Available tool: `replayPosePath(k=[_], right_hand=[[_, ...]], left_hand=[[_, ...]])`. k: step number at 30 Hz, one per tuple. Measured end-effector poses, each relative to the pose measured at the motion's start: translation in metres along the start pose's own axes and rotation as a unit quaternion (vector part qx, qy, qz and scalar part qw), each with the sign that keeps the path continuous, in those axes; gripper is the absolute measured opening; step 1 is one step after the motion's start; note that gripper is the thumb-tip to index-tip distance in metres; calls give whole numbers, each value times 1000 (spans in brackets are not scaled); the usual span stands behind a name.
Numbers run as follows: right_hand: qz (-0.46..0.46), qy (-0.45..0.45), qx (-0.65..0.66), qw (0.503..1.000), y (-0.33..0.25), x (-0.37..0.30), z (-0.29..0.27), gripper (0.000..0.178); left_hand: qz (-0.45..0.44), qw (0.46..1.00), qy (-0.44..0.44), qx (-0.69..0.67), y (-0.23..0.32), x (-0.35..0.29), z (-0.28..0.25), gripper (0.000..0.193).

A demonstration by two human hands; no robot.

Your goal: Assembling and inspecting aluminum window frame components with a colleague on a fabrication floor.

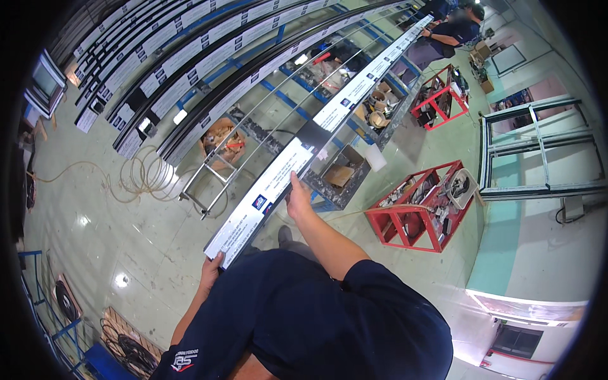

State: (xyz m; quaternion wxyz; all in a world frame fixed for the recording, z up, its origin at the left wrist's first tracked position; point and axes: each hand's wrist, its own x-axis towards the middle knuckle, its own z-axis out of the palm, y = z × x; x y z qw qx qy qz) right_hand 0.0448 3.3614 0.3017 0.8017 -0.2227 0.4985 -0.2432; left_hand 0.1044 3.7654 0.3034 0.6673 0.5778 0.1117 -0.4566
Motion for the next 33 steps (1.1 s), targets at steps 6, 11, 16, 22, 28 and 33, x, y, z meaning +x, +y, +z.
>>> replayPosePath(k=[6,11,16,22,28,33], right_hand=[[23,12,-40,999,6,-13,-19,38],[77,-38,-116,989,1,-47,-41,48],[132,-70,-160,976,3,-68,-84,58],[136,-198,-309,920,-13,-87,-195,49],[141,-8,-292,946,-8,-145,-366,45],[133,127,-271,945,36,-205,-514,48]], left_hand=[[7,1000,13,7,-1,-5,12,66],[22,998,-21,-63,-6,-15,29,57],[48,991,-30,-122,-29,-17,22,60],[60,996,36,-60,-41,-3,30,56],[50,995,34,-74,-45,-19,43,53],[53,996,-34,-70,-48,-20,56,51]])
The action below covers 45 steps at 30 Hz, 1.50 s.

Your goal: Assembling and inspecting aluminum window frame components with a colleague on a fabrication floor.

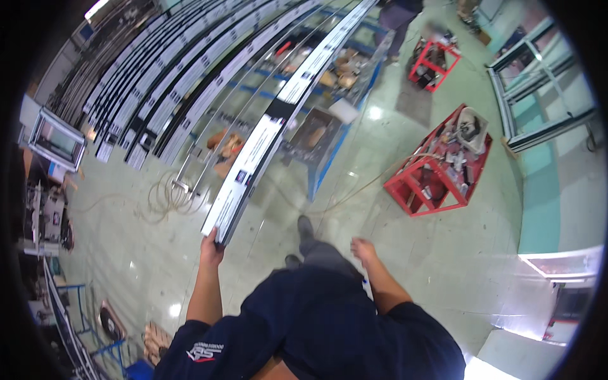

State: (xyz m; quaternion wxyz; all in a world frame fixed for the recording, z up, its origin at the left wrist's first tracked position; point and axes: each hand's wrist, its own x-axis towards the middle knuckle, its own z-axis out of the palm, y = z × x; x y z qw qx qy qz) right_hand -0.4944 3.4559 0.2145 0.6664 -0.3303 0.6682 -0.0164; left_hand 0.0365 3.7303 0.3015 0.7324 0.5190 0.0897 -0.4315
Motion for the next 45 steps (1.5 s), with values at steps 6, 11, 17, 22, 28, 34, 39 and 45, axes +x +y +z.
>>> replayPosePath(k=[6,11,17,22,28,34,39,45], right_hand=[[-3,12,-206,979,119,-45,-83,57],[-46,47,-304,951,211,-54,-176,57],[20,95,-107,989,223,-123,-227,59],[35,103,-238,965,271,-154,-314,70],[21,141,-216,966,334,-139,-490,70],[-38,155,16,987,272,-81,-658,56],[-78,97,138,982,132,-36,-798,58],[-180,252,-10,951,57,75,-1018,55]], left_hand=[[35,995,91,-7,2,-10,-23,46],[44,994,97,-3,-27,3,21,54],[-52,984,171,13,-112,-64,8,68],[-328,716,-19,616,-274,-117,41,49],[-47,127,-482,865,-485,-137,198,40],[30,340,-475,811,-661,-135,495,41],[47,453,-494,740,-793,-119,694,43],[77,346,-563,747,-970,-32,819,34]])
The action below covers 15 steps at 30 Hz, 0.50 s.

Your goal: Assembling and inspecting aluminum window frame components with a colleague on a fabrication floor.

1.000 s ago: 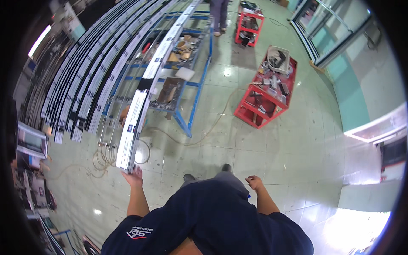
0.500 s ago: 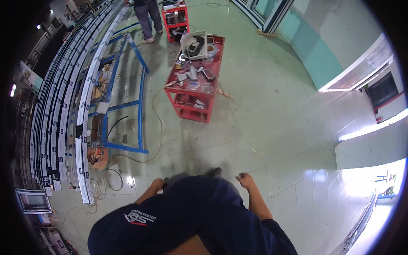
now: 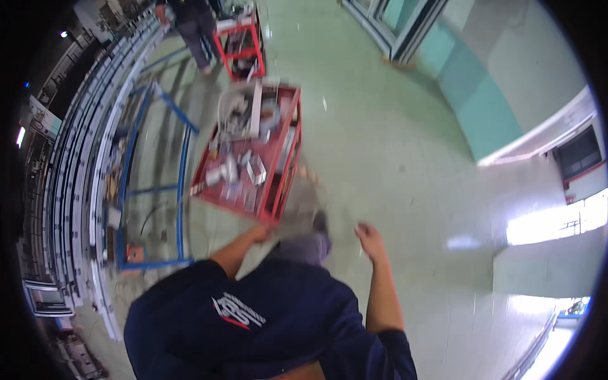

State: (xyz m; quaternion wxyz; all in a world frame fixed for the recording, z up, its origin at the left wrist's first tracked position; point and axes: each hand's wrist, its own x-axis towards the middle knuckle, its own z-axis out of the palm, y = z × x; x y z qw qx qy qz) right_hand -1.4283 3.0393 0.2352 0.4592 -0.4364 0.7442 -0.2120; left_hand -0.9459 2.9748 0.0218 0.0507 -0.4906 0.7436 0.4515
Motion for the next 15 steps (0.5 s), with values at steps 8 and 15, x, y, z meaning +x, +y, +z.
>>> replayPosePath(k=[8,15], right_hand=[[219,32,-155,963,209,82,-158,49],[146,-69,-178,971,92,363,-250,39]], left_hand=[[-78,964,-228,110,71,222,-97,38],[-69,993,-90,-35,144,457,-232,42]])
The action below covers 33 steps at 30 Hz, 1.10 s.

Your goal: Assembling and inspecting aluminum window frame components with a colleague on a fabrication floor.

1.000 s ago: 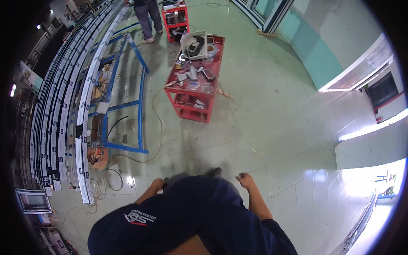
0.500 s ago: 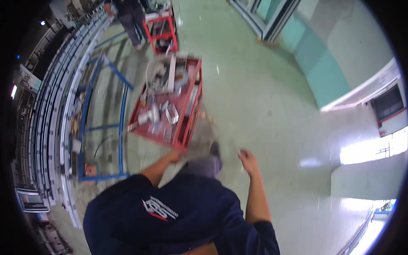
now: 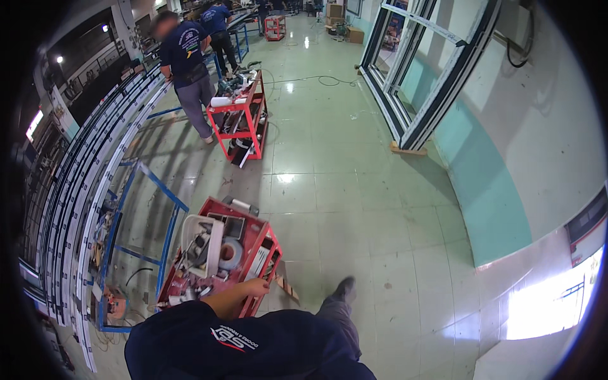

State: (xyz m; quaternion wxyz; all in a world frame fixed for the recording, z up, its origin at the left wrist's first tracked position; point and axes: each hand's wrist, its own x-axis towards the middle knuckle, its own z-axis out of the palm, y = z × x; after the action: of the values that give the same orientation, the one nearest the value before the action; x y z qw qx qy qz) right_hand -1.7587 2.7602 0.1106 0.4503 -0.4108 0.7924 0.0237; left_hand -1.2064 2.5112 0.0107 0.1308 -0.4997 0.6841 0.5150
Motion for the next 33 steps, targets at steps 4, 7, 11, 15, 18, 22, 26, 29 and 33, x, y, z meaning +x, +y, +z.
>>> replayPosePath(k=[4,7,11,15,18,22,26,29,33], right_hand=[[-25,-23,-51,998,-76,142,-125,37],[-40,-42,-89,994,-100,254,-220,37],[-42,-60,-184,980,-69,454,-360,36],[-90,142,39,985,-303,709,-498,41],[-167,128,124,970,-520,830,-572,47],[-214,65,148,963,-704,951,-601,53],[-194,-48,32,979,-780,1028,-570,53],[-55,-166,20,984,-808,1067,-576,55],[-75,-152,-67,983,-886,1161,-599,53]], left_hand=[[-29,999,-11,-14,23,155,-88,46],[-50,997,36,43,70,229,-171,48],[-3,993,98,-69,140,312,-278,56],[-48,964,197,-174,149,381,-400,53],[-159,942,242,-168,103,447,-435,55],[-242,970,-21,-32,30,541,-464,52],[-292,947,-43,-126,5,598,-605,49],[-267,945,100,-160,3,658,-750,48],[-240,926,236,-170,-13,757,-949,52]])
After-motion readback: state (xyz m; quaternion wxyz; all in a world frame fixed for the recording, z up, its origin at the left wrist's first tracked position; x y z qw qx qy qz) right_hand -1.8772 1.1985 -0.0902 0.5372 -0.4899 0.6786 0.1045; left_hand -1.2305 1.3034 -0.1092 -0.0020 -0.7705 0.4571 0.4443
